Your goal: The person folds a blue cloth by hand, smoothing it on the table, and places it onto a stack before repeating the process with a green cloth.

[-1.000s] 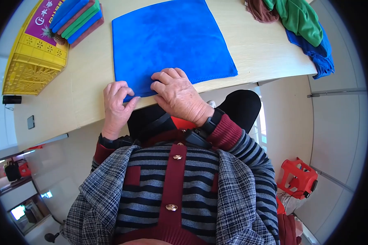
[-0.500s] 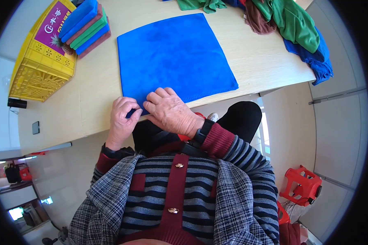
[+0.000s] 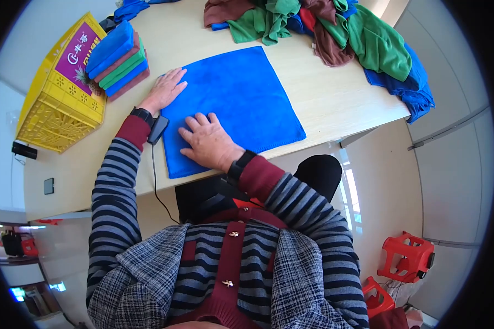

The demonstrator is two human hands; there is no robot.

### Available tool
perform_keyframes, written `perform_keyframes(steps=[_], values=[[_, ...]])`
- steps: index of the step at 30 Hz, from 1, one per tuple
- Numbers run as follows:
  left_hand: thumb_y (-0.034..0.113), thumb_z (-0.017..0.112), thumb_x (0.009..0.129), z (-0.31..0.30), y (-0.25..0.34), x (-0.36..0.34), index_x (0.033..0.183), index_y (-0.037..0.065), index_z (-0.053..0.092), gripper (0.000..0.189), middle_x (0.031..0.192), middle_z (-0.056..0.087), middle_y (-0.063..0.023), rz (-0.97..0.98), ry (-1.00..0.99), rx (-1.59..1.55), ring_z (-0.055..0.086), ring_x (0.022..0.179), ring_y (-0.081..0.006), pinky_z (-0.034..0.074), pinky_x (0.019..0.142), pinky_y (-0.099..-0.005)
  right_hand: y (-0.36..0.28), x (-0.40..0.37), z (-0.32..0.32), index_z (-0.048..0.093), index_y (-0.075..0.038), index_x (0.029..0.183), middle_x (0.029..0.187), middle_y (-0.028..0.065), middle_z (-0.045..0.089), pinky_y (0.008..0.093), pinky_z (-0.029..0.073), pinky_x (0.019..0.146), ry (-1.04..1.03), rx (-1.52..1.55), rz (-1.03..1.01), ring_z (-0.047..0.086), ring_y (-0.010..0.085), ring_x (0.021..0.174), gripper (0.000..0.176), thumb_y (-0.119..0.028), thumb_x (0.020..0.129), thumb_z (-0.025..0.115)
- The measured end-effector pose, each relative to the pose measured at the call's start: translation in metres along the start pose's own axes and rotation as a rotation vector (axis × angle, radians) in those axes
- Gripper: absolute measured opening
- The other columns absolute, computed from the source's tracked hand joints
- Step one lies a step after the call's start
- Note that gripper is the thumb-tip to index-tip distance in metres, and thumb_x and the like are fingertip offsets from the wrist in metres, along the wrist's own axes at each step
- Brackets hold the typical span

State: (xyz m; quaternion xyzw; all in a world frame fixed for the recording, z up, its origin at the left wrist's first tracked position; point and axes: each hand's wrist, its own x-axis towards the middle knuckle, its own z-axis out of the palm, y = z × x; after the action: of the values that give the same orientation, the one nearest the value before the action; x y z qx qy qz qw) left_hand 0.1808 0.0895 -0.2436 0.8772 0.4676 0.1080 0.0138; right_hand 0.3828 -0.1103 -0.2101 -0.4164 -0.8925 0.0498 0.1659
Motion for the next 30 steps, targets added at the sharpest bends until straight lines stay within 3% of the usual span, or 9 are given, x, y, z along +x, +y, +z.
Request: perform_keyframes(steps=[1, 5, 13, 17, 20, 22, 25, 30], values=[[0.053, 0.043, 0.106, 0.004, -0.003, 0.006, 0.159, 0.016, 0.038, 0.065, 0.166, 0.033, -0.0118, -0.069, -0.078, -0.026, 0.026, 0.155, -0.0334, 0.019, 0.124, -0.0566, -0.001, -0.001, 0.0, 0.063, -0.009, 0.132, 0.136, 0.0135, 0.057, 0.0473, 0.039, 0.108, 0.002, -0.003, 0.001, 0.051, 0.0321, 0.127, 0.052, -0.043, 0.094, 0.066], [0.054, 0.042, 0.106, 0.01, 0.001, 0.001, 0.162, 0.017, 0.03, 0.068, 0.168, 0.028, -0.0106, -0.088, -0.072, 0.037, 0.022, 0.157, -0.0301, 0.015, 0.126, -0.0549, -0.014, -0.023, 0.004, 0.064, -0.009, 0.131, 0.135, 0.0129, 0.057, 0.0471, 0.039, 0.108, -0.001, 0.022, -0.021, 0.05, 0.0322, 0.127, 0.052, -0.042, 0.092, 0.069], [0.056, 0.045, 0.104, 0.012, 0.0, -0.001, 0.163, 0.018, 0.029, 0.071, 0.169, 0.028, -0.0102, -0.088, -0.044, -0.009, 0.022, 0.157, -0.0308, 0.013, 0.126, -0.0558, -0.031, -0.054, -0.014, 0.066, -0.008, 0.125, 0.131, 0.0127, 0.058, 0.0451, 0.041, 0.106, -0.034, 0.069, -0.118, 0.053, 0.0316, 0.123, 0.047, -0.037, 0.089, 0.073], [0.056, 0.045, 0.104, 0.011, 0.0, -0.001, 0.163, 0.018, 0.029, 0.071, 0.169, 0.028, -0.0104, -0.089, -0.059, -0.006, 0.022, 0.157, -0.0311, 0.013, 0.126, -0.0558, -0.012, -0.055, -0.034, 0.064, -0.009, 0.128, 0.129, 0.0131, 0.059, 0.0446, 0.043, 0.104, -0.251, 0.286, -0.144, 0.055, 0.0326, 0.119, 0.047, -0.034, 0.09, 0.072], [0.057, 0.044, 0.104, 0.004, 0.011, 0.001, 0.163, 0.018, 0.03, 0.072, 0.169, 0.026, -0.0103, -0.102, -0.075, 0.015, 0.021, 0.157, -0.0311, 0.013, 0.126, -0.0575, 0.023, -0.039, -0.041, 0.064, -0.01, 0.13, 0.13, 0.0136, 0.06, 0.0445, 0.044, 0.104, -0.102, 0.379, -0.005, 0.057, 0.0342, 0.118, 0.045, -0.032, 0.091, 0.071], [0.057, 0.044, 0.104, 0.0, 0.023, 0.007, 0.162, 0.018, 0.03, 0.072, 0.17, 0.025, -0.0103, -0.104, -0.079, 0.028, 0.02, 0.157, -0.0311, 0.013, 0.126, -0.0584, 0.043, -0.028, -0.037, 0.065, -0.011, 0.131, 0.132, 0.0134, 0.059, 0.0472, 0.043, 0.106, 0.17, 0.106, 0.066, 0.055, 0.0345, 0.122, 0.044, -0.032, 0.093, 0.07], [0.056, 0.044, 0.104, 0.001, 0.045, 0.02, 0.162, 0.018, 0.031, 0.07, 0.17, 0.026, -0.0099, 0.081, -0.071, -0.036, 0.02, 0.157, -0.031, 0.013, 0.125, -0.0593, 0.062, -0.016, -0.018, 0.066, -0.013, 0.129, 0.13, 0.0116, 0.06, 0.0467, 0.042, 0.105, 0.158, -0.003, 0.069, 0.054, 0.0322, 0.123, 0.043, -0.034, 0.092, 0.069], [0.05, 0.045, 0.106, 0.008, 0.064, 0.024, 0.162, 0.018, 0.032, 0.066, 0.169, 0.028, -0.0098, 0.027, -0.139, 0.005, 0.021, 0.157, -0.032, 0.013, 0.126, -0.0565, 0.051, -0.024, -0.02, 0.065, -0.014, 0.132, 0.133, 0.0125, 0.058, 0.0475, 0.041, 0.107, 0.036, -0.013, 0.112, 0.051, 0.0322, 0.127, 0.046, -0.033, 0.091, 0.071]])
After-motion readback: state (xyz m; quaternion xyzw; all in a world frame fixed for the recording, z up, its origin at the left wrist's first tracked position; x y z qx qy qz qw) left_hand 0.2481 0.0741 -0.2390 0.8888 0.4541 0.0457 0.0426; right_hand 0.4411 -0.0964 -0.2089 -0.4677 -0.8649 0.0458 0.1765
